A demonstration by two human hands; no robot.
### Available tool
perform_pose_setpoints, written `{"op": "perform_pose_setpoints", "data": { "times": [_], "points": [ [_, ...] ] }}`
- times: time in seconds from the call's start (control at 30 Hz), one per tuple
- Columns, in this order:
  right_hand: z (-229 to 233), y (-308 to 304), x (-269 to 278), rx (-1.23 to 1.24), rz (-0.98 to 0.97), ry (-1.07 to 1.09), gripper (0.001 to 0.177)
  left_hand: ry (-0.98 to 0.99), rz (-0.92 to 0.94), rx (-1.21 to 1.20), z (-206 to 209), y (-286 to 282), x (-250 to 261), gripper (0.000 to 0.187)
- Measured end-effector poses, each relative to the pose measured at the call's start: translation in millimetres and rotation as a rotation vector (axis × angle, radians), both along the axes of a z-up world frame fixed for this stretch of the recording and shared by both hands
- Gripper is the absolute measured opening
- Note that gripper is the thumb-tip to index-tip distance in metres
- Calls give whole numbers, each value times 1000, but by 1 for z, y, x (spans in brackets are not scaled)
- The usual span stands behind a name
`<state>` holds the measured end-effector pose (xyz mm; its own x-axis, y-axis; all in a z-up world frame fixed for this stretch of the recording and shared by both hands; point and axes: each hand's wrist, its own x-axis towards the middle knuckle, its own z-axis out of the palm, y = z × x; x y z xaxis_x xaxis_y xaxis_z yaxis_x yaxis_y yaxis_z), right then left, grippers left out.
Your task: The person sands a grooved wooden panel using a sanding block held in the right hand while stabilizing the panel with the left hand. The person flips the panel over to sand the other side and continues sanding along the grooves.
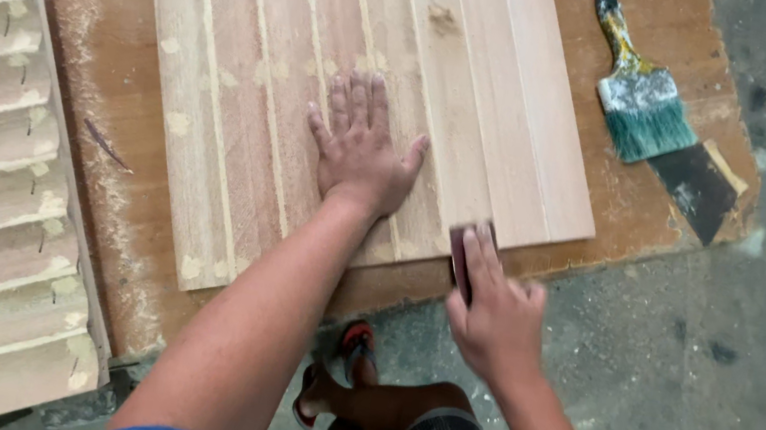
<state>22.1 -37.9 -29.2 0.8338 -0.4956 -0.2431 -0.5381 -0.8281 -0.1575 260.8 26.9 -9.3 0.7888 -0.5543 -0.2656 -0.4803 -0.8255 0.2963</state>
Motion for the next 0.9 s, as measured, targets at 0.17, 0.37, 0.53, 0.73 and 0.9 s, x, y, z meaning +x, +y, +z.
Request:
{"op": "perform_pose_setpoints", "data": {
  "times": [0.17, 0.37, 0.53, 0.73, 0.9],
  "points": [
    [6, -2, -7, -7, -6, -10, 77, -38, 20, 12, -4, -2, -3, 94],
    [2, -11, 12, -66, 48, -92, 77, -35, 12, 4, 5, 0, -5, 90],
    [-3, -6, -18, 9, 19, -8, 78, -28, 13, -12, 2, 0, -4, 91],
    [9, -9, -9, -36, 60, -1, 77, -21, 8, -15, 0, 1, -4, 93],
    [4, -15, 11, -79, 69, -23, 78, -17, 10, -5, 2, 0, -4, 93]
  ]
}}
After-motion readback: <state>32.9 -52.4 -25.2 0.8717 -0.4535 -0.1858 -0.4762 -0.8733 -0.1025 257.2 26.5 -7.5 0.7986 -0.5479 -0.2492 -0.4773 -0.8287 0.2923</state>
